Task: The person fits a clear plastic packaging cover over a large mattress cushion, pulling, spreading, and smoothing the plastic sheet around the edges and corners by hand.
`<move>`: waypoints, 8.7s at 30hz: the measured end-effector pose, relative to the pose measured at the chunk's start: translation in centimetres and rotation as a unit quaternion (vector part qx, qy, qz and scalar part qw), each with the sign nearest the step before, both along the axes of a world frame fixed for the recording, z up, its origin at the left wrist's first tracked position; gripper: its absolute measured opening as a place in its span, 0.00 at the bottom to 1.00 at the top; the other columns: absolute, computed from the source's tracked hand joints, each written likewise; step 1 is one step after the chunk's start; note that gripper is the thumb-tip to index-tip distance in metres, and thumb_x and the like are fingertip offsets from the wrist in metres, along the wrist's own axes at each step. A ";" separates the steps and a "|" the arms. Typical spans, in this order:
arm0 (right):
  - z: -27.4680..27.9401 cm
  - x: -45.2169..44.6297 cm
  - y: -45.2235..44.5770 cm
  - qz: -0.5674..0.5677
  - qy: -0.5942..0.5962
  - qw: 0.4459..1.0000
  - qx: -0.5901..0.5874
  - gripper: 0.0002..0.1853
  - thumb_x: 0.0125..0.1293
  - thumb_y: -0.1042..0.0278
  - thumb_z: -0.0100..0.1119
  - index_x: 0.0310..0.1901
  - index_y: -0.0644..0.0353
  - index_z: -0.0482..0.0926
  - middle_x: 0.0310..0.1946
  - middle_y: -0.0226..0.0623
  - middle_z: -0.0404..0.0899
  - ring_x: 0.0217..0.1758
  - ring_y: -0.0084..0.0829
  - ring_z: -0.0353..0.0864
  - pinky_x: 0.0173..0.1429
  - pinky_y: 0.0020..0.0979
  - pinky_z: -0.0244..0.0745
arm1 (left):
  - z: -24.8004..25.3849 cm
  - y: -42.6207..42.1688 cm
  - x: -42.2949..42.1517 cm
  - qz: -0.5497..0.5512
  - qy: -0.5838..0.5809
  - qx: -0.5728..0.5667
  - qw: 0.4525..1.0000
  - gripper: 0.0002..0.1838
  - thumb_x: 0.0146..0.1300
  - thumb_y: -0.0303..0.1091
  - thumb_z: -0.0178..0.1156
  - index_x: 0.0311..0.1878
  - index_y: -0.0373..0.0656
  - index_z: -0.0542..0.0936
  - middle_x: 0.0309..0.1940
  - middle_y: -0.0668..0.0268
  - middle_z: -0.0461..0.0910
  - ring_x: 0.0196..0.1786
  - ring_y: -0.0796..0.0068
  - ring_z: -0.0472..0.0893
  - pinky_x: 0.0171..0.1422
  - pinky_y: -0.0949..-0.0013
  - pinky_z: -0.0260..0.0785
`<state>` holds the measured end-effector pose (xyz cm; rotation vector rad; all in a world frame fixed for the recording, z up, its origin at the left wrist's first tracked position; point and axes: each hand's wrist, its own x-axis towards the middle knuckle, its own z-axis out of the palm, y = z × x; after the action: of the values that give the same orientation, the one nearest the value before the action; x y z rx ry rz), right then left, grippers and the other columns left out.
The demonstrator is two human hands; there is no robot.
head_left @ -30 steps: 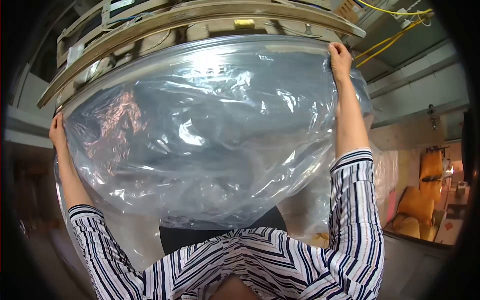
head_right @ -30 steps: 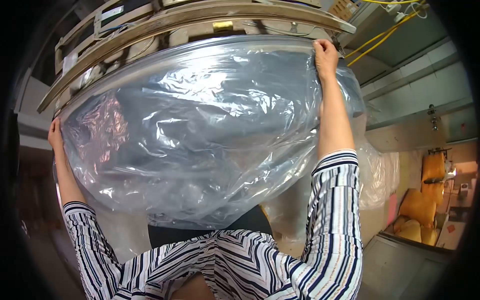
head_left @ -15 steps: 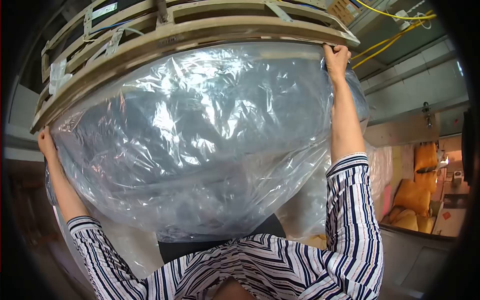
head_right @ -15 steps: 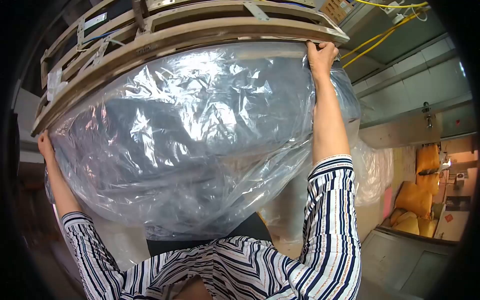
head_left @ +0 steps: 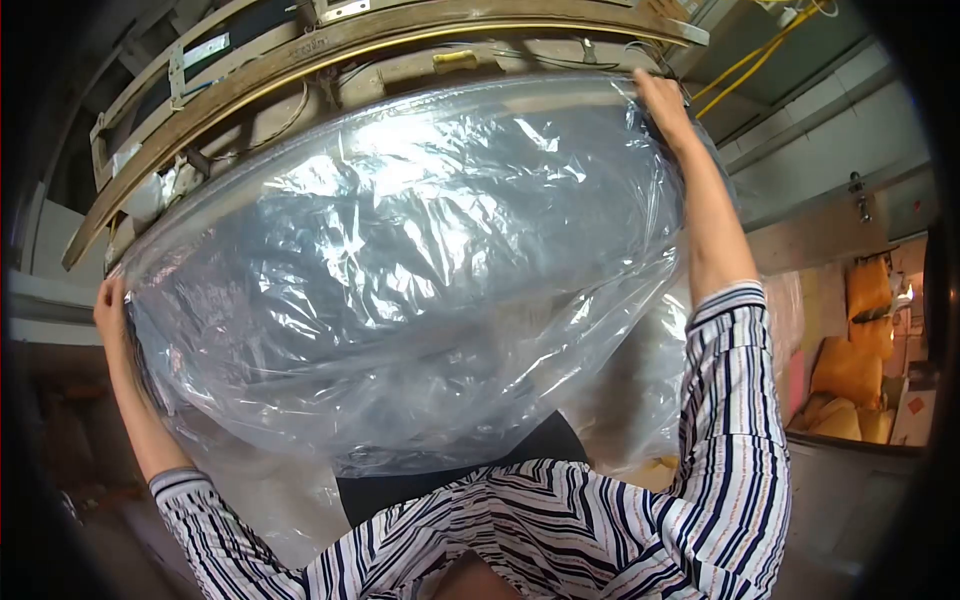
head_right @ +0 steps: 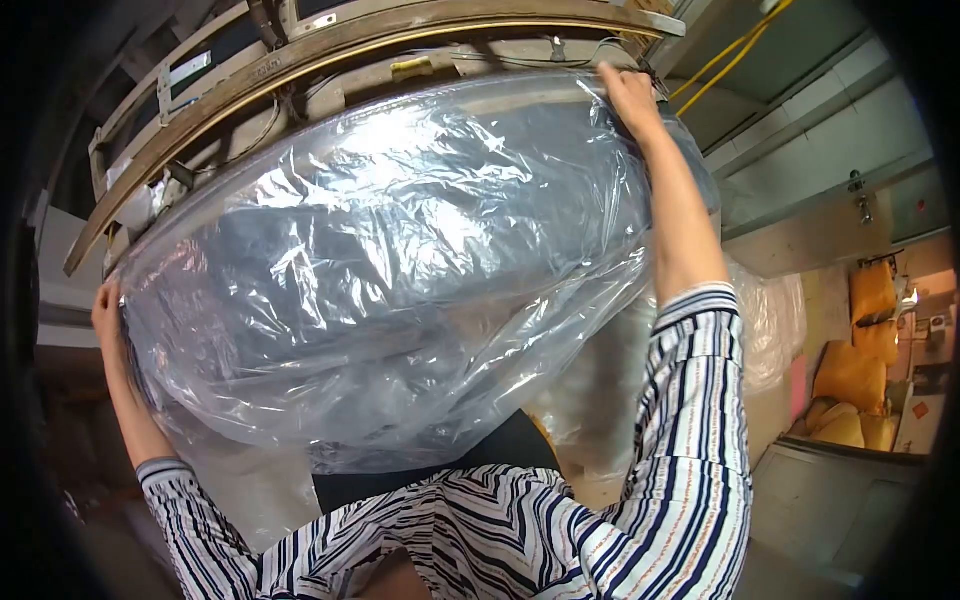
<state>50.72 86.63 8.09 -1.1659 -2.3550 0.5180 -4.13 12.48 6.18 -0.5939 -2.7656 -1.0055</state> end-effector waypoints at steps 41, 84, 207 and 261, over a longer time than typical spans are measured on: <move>0.1 40.9 -9.0 -0.305 -0.508 0.779 0.206 0.15 0.62 0.56 0.52 0.32 0.61 0.80 0.31 0.46 0.81 0.38 0.43 0.81 0.43 0.42 0.74 | -0.4 16.9 19.5 -0.159 -0.187 0.128 0.961 0.07 0.62 0.34 0.60 0.33 0.42 0.78 0.26 0.79 0.70 0.30 0.89 0.63 0.35 0.83 0.53; -5.9 -0.3 -42.3 0.362 0.158 0.906 0.154 0.32 0.45 0.58 0.73 0.51 0.59 0.72 0.44 0.39 0.70 0.49 0.41 0.67 0.53 0.39 0.63 | -4.1 11.2 12.6 0.036 0.063 0.304 0.950 0.12 0.57 0.38 0.62 0.35 0.38 0.84 0.24 0.70 0.80 0.26 0.82 0.74 0.30 0.75 0.65; 0.8 -7.3 -27.7 0.234 0.252 0.918 -0.195 0.09 0.60 0.67 0.58 0.37 0.63 0.79 0.28 0.31 0.79 0.32 0.21 0.76 0.40 0.24 0.71 | 5.5 2.6 29.3 0.062 -0.174 0.255 0.949 0.06 0.65 0.34 0.58 0.39 0.43 0.78 0.29 0.77 0.72 0.30 0.93 0.64 0.32 0.85 0.56; -2.2 6.8 -5.8 -0.107 -0.148 0.963 0.196 0.26 0.65 0.44 0.44 0.61 0.48 0.69 0.58 0.43 0.70 0.59 0.49 0.69 0.60 0.45 0.66 | -3.3 -15.2 6.4 0.089 -0.010 0.020 0.996 0.22 0.66 0.45 0.50 0.50 0.34 0.73 0.45 0.55 0.77 0.49 0.68 0.74 0.53 0.63 0.67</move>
<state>57.49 80.80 5.90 -1.3505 -2.3785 -0.2058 2.32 -2.72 2.84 -0.3278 -2.7483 -1.0294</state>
